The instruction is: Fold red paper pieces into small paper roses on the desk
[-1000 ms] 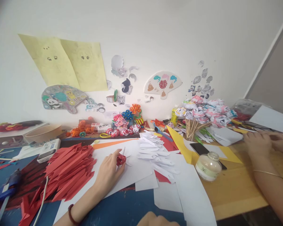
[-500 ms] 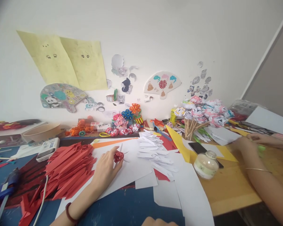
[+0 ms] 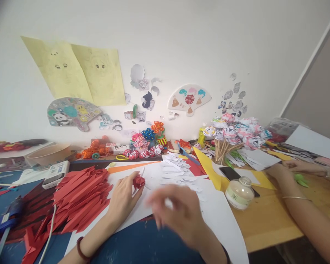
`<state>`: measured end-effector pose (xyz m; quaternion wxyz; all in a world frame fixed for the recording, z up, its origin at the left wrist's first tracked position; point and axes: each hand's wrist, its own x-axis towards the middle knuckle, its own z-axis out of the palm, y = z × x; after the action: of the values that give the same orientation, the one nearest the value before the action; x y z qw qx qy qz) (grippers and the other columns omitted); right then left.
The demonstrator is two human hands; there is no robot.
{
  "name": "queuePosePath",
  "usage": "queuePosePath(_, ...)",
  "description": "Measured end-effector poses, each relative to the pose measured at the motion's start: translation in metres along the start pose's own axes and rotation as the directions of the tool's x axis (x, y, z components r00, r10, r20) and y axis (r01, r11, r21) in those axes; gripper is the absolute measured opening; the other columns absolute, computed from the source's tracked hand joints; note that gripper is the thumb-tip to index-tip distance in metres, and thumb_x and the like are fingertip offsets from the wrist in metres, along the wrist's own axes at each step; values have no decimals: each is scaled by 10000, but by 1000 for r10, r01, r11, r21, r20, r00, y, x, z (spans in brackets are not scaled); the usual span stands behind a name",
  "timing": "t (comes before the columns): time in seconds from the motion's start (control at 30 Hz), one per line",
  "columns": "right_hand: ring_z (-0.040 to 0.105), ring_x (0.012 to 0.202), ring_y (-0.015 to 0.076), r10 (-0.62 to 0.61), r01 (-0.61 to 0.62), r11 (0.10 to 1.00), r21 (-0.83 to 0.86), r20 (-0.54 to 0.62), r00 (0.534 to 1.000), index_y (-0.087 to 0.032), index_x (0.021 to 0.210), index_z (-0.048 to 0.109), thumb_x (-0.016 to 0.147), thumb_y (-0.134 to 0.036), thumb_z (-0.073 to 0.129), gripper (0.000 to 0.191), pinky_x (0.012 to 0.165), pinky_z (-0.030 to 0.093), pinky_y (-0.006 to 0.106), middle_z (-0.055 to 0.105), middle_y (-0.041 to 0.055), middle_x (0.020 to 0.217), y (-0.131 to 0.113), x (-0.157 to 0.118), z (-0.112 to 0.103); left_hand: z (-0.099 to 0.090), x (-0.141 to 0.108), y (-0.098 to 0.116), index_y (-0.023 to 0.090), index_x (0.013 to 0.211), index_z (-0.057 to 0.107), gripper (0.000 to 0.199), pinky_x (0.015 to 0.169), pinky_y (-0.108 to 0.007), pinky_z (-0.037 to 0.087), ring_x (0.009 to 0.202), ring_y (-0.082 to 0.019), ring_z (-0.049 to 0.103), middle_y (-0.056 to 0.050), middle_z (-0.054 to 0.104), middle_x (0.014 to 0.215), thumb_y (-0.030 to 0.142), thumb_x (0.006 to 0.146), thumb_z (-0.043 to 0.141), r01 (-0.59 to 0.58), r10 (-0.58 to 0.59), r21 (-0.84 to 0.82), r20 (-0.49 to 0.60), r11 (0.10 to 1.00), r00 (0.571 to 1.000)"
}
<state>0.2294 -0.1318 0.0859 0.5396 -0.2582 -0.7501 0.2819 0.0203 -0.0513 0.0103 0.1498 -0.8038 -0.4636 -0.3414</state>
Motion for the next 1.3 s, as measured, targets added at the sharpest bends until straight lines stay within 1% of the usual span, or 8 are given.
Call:
queuePosePath(0.13, 590, 706, 137, 273, -291, 952, -91, -171, 947, -200, 1009, 667, 891, -444, 613, 276, 595, 485, 238, 645, 37, 869, 73, 45, -5, 0, 1, -1, 170, 1334, 367, 438, 858, -382, 447, 987, -247, 613, -104, 638, 1165, 232, 927, 516, 2, 0, -76, 26, 997, 1000)
queuePosePath(0.2, 595, 705, 140, 351, -350, 924, -156, -21, 936, -173, 937, 696, 839, -493, 661, 336, 614, 484, 242, 668, 50, 869, 111, 57, 0, 2, 2, -3, 169, 1333, 365, 441, 867, -396, 445, 1005, -255, 605, -107, 632, 1173, 208, 919, 511, 2, 2, -87, 38, 996, 999)
queuePosePath(0.3, 592, 585, 128, 439, -471, 882, 20, 328, 836, -140, 919, 691, 856, -585, 609, 457, 527, 452, 232, 660, 45, 739, 148, 57, 10, 5, 1, -5, 170, 1334, 361, 448, 870, -404, 448, 1014, -259, 598, -112, 624, 1167, 189, 911, 508, 5, 1, -111, 52, 994, 999)
queuePosePath(0.37, 592, 565, 121, 414, -495, 855, 154, 370, 831, -125, 947, 685, 843, -593, 632, 482, 524, 445, 225, 646, 34, 698, 159, 50, 16, 7, 0, -6, 173, 1341, 352, 462, 869, -401, 454, 1008, -251, 593, -110, 615, 1162, 194, 909, 515, 25, -15, -144, 68, 989, 998)
queuePosePath(0.77, 590, 527, 130, 453, -503, 824, 260, 230, 861, -112, 804, 668, 808, -587, 676, 476, 544, 479, 254, 644, 37, 634, 165, 29, 31, 14, -3, -9, 200, 1342, 384, 445, 874, -417, 507, 1041, -259, 609, -122, 618, 1202, 276, 923, 513, 64, -44, -231, 92, 971, 995)
queuePosePath(0.97, 562, 677, 117, 242, -258, 904, -341, -88, 966, -196, 901, 639, 825, -342, 688, 172, 639, 413, 226, 624, -12, 768, 143, 27, 31, 15, -1, -14, 180, 1335, 416, 407, 796, -397, 540, 938, -262, 653, -104, 666, 1008, 315, 952, 451, 143, -132, -133, 88, 981, 987)
queuePosePath(1.2, 549, 687, 115, 1, -45, 828, -558, -79, 997, -197, 849, 566, 780, -292, 670, 156, 652, 378, 218, 607, -20, 795, 129, 21, 30, 12, 0, -9, 171, 1321, 418, 399, 786, -394, 521, 885, -259, 656, -79, 681, 929, 337, 959, 442, 152, -148, -43, 78, 987, 986)
queuePosePath(1.3, 553, 619, 103, 39, -1, 816, -578, 54, 998, -210, 857, 579, 792, -299, 660, 137, 602, 359, 207, 602, -44, 723, 127, 17, 32, 12, 0, -9, 177, 1322, 404, 407, 779, -380, 505, 877, -258, 652, -71, 682, 923, 344, 956, 462, 169, -166, -32, 89, 985, 982)
